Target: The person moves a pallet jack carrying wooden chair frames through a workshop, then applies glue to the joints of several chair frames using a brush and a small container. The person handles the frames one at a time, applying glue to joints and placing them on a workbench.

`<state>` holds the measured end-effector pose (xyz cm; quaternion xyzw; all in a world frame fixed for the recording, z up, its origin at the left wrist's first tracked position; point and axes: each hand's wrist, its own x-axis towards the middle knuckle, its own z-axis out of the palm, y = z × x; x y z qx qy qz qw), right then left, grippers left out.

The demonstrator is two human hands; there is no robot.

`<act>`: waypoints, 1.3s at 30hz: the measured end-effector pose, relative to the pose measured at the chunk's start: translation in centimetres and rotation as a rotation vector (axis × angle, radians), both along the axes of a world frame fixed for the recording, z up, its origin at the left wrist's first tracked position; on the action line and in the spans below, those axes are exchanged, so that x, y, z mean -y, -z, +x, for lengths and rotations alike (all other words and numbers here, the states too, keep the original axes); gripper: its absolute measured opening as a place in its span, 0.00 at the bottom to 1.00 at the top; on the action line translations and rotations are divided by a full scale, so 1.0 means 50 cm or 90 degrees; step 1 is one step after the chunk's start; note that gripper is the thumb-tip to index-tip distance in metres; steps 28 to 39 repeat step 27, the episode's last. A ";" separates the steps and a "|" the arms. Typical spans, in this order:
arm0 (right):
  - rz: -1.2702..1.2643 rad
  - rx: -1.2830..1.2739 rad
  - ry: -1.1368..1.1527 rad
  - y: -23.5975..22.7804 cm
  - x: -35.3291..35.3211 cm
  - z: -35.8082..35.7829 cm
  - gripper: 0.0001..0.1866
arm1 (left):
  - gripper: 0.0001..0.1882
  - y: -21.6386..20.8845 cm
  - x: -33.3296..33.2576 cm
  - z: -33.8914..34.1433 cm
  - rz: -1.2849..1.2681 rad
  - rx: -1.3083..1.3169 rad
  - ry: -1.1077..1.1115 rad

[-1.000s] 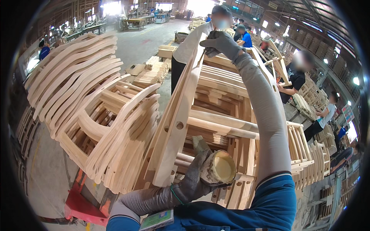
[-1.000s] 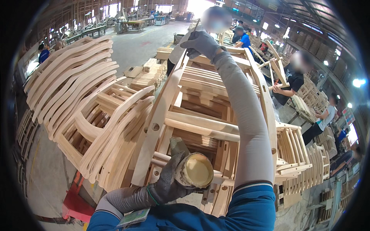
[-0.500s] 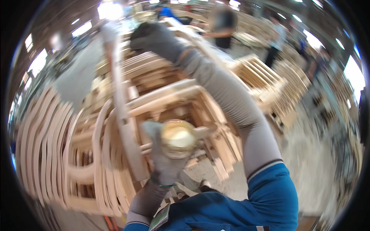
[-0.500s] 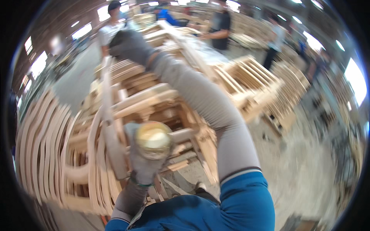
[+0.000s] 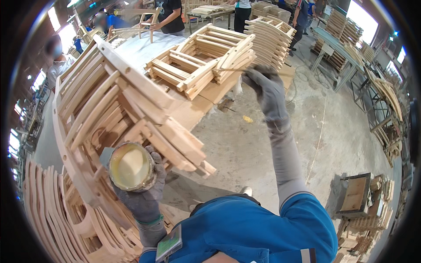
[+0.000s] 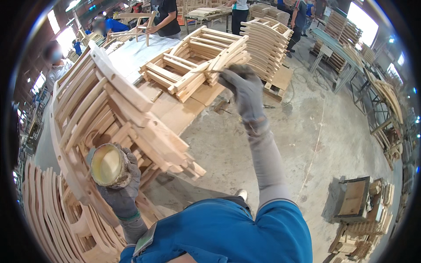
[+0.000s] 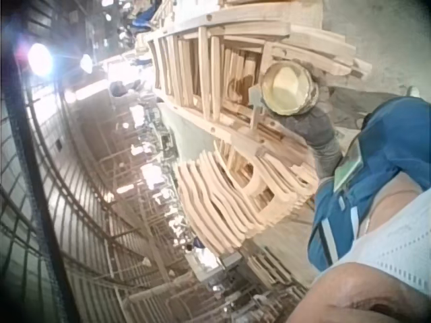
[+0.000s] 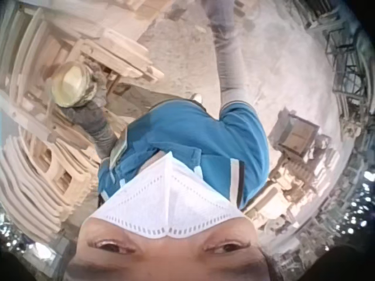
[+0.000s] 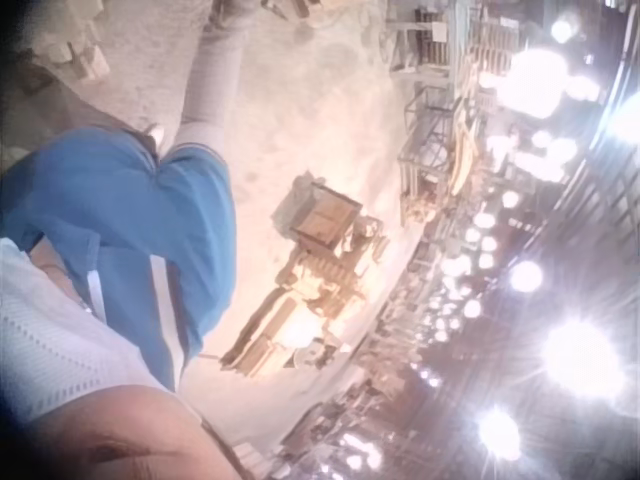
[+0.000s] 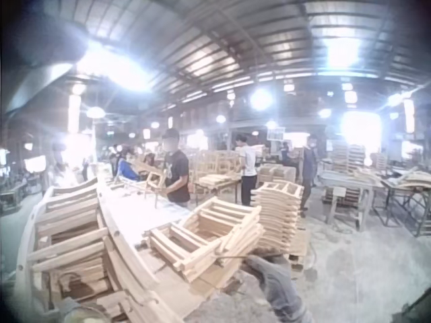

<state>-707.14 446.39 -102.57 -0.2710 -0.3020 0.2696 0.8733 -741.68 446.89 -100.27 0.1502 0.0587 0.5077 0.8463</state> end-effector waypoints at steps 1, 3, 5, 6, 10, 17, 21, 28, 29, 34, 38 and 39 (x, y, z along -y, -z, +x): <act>-0.048 -0.011 0.017 0.027 0.043 0.042 0.08 | 0.33 0.006 0.028 0.048 0.010 0.013 0.018; -0.108 -0.029 0.044 0.076 0.125 0.136 0.08 | 0.34 0.027 0.071 0.147 0.049 -0.040 0.015; -0.138 -0.047 0.066 0.127 0.201 0.231 0.09 | 0.33 0.048 0.115 0.264 0.216 -0.318 -0.054; -0.142 -0.034 0.064 0.131 0.235 0.266 0.07 | 0.33 0.060 0.121 0.312 0.187 -0.291 -0.003; -0.167 -0.018 0.061 0.081 0.344 0.347 0.05 | 0.31 0.122 0.120 0.501 -0.034 -0.084 0.159; -0.208 0.315 -0.020 0.030 0.360 0.407 0.08 | 0.28 0.219 0.086 0.747 0.021 -0.207 0.166; -0.297 0.432 -0.057 0.061 0.274 0.471 0.09 | 0.28 0.250 0.033 0.838 -0.018 -0.176 0.224; -0.339 0.257 -0.117 0.143 0.133 0.547 0.08 | 0.32 0.293 -0.096 0.916 -0.055 -0.139 0.261; -0.339 0.257 -0.117 0.143 0.133 0.547 0.08 | 0.32 0.293 -0.096 0.916 -0.055 -0.139 0.261; -0.339 0.257 -0.117 0.143 0.133 0.547 0.08 | 0.32 0.293 -0.096 0.916 -0.055 -0.139 0.261; -0.339 0.257 -0.117 0.143 0.133 0.547 0.08 | 0.32 0.293 -0.096 0.916 -0.055 -0.139 0.261; -0.339 0.257 -0.117 0.143 0.133 0.547 0.08 | 0.32 0.293 -0.096 0.916 -0.055 -0.139 0.261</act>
